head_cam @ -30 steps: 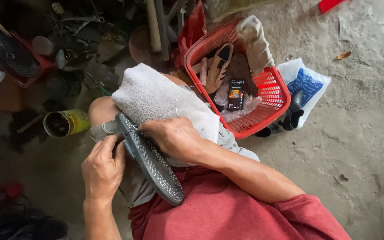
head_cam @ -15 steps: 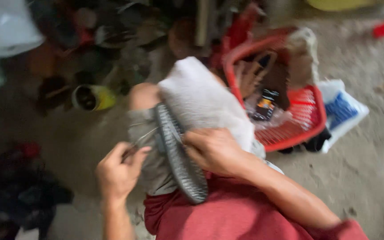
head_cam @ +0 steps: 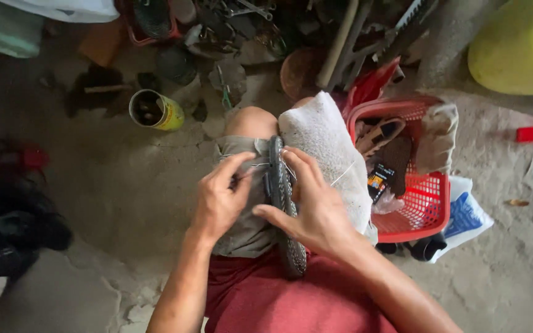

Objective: Hand-sewing the outer sole of a black sandal using a needle and thick white thread in a workshop environment.

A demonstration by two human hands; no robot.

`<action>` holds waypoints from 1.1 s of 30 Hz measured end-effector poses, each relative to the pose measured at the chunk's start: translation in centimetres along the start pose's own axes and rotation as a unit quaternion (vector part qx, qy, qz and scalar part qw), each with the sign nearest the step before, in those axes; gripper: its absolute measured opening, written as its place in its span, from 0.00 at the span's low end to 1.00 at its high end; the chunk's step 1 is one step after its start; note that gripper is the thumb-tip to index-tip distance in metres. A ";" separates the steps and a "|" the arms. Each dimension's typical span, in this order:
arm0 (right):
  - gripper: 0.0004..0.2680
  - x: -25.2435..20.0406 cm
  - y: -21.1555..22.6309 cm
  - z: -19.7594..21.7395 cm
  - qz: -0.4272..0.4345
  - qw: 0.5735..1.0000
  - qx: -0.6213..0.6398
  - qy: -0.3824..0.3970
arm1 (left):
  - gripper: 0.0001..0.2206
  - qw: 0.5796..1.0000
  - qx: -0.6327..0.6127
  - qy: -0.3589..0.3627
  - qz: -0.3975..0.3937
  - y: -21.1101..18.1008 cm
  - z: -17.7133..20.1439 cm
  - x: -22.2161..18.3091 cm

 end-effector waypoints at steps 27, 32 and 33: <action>0.27 -0.5 -5.8 1.0 -0.091 0.994 0.050 0.037 | 0.06 0.964 -0.164 0.082 0.190 0.1 -4.6 -0.6; 0.25 -0.4 -6.1 1.5 -0.055 0.997 0.054 0.022 | 0.08 0.991 -0.081 -0.029 0.099 0.3 -3.6 1.9; 0.25 -0.5 -6.2 1.6 -0.064 0.995 0.072 0.018 | 0.07 0.992 -0.057 -0.015 0.108 0.2 -3.8 2.3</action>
Point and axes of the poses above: each hand's wrist, its own x-axis towards the middle knuckle, its own z-axis out of the back of the hand, y = z × x, the point moved 8 cm from there along x, towards the middle knuckle, and after that the axes turned 1 degree about y, right-handed, at the moved point
